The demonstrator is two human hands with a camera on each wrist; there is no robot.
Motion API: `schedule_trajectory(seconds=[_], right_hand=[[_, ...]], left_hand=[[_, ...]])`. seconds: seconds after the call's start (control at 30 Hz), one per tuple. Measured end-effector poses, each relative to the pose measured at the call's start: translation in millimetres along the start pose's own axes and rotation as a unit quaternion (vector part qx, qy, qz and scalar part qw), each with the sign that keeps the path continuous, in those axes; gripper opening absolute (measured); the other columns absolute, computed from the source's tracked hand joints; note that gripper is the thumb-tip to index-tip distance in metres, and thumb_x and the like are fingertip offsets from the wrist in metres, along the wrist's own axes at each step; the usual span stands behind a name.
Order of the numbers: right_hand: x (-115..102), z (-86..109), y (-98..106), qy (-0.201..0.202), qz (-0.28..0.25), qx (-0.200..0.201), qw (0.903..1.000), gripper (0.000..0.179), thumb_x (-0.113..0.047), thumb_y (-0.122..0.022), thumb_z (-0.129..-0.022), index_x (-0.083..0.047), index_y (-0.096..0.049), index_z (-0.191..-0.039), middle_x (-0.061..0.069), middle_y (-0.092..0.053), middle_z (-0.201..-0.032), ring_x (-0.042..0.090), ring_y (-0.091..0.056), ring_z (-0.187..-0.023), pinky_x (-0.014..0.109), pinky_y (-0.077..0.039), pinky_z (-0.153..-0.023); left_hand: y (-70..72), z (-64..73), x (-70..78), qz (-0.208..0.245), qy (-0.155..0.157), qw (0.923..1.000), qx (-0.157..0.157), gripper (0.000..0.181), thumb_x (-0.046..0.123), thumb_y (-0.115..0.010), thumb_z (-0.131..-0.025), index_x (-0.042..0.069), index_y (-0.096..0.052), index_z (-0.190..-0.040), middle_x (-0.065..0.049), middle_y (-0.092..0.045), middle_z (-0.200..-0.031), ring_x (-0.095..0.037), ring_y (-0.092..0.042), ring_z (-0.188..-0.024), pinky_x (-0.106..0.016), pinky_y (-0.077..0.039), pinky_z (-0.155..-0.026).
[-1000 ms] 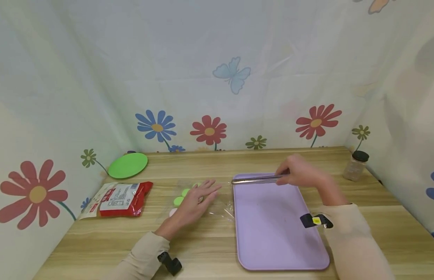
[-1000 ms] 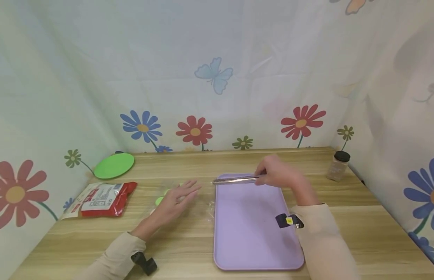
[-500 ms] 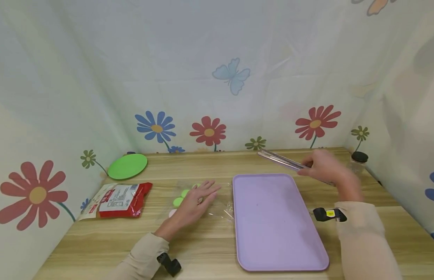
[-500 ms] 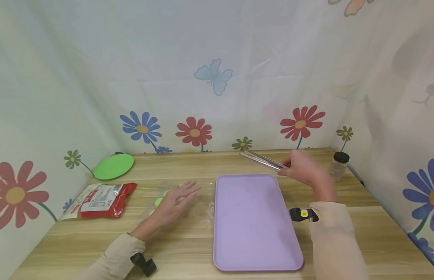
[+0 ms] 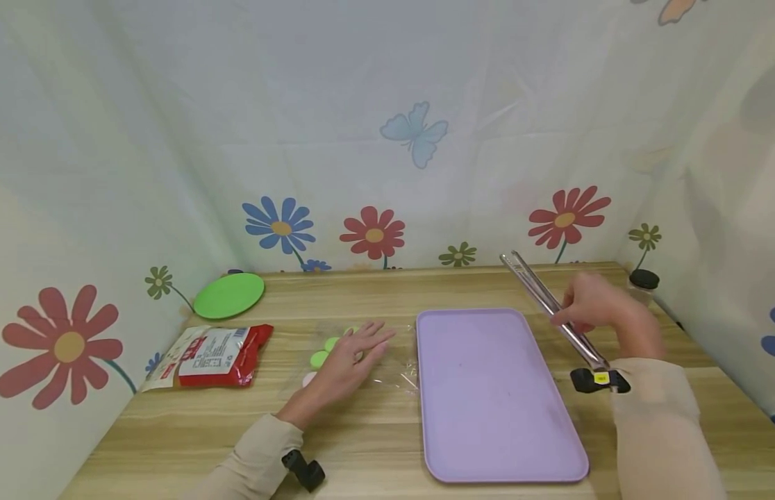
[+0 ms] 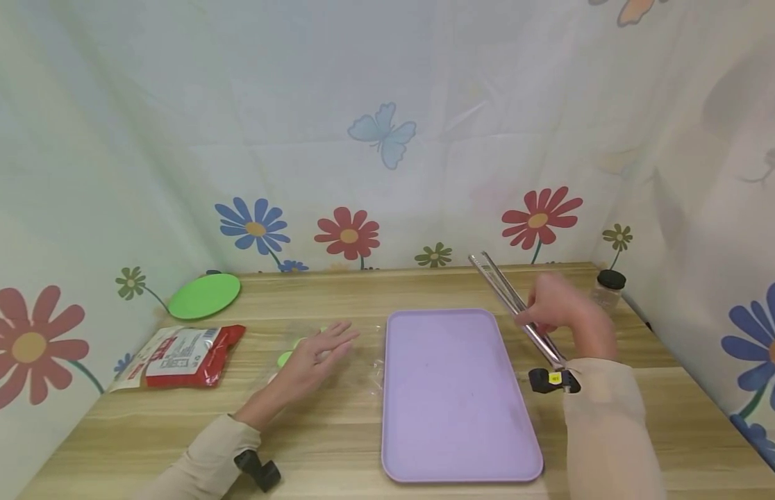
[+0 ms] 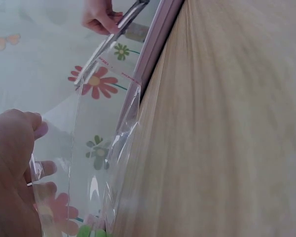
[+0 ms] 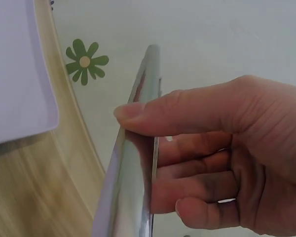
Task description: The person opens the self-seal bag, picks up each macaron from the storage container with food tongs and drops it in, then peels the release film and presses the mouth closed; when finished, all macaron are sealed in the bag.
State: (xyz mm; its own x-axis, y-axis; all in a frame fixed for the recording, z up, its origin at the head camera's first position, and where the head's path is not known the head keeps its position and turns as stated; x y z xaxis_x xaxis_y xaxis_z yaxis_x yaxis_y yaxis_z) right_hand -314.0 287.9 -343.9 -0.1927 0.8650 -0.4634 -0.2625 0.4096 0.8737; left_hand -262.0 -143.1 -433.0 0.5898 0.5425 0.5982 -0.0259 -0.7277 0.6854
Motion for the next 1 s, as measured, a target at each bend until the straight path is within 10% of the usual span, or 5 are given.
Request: schedule_trajectory(seconds=[0.4,1.0], right_hand=[[29.0,-6.4,-15.3,-0.066,0.011,-0.043,0.9968,0.028,-0.028,-0.079,-0.084,-0.005,-0.070,-0.071,0.005,-0.063,-0.061,0.019,-0.059,-0.054,0.027,-0.042,-0.050],[25.9,-7.4,-31.1,-0.102,-0.023,-0.078,0.9914,0.022,-0.017,-0.080,-0.084,0.000,-0.069,-0.075,0.004,-0.057,-0.060,0.016,-0.056,-0.051,0.029,-0.054,-0.055]], left_hand=[[-0.5,0.5,-0.4,0.007,0.001,1.0000,-0.001,0.037,0.028,-0.054,-0.105,0.012,-0.063,-0.137,-0.012,-0.046,-0.150,-0.039,-0.034,-0.143,-0.067,-0.017,-0.114],[0.1,-1.0,0.8,0.006,0.013,0.9999,-0.009,0.038,0.031,-0.053,-0.105,0.013,-0.063,-0.137,-0.011,-0.045,-0.151,-0.029,-0.031,-0.146,-0.065,-0.016,-0.116]])
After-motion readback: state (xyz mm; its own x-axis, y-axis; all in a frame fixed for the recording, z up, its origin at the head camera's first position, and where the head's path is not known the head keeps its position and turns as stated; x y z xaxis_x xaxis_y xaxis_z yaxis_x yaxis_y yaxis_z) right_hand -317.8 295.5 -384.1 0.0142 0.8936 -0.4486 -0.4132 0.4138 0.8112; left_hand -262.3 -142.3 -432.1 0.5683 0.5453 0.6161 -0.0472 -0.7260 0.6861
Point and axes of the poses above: each hand's wrist, its own z-axis away from the middle knuckle, its own y-axis out of the back of the hand, x = y × z, the point moved 2 cm from there along -z, towards the middle knuckle
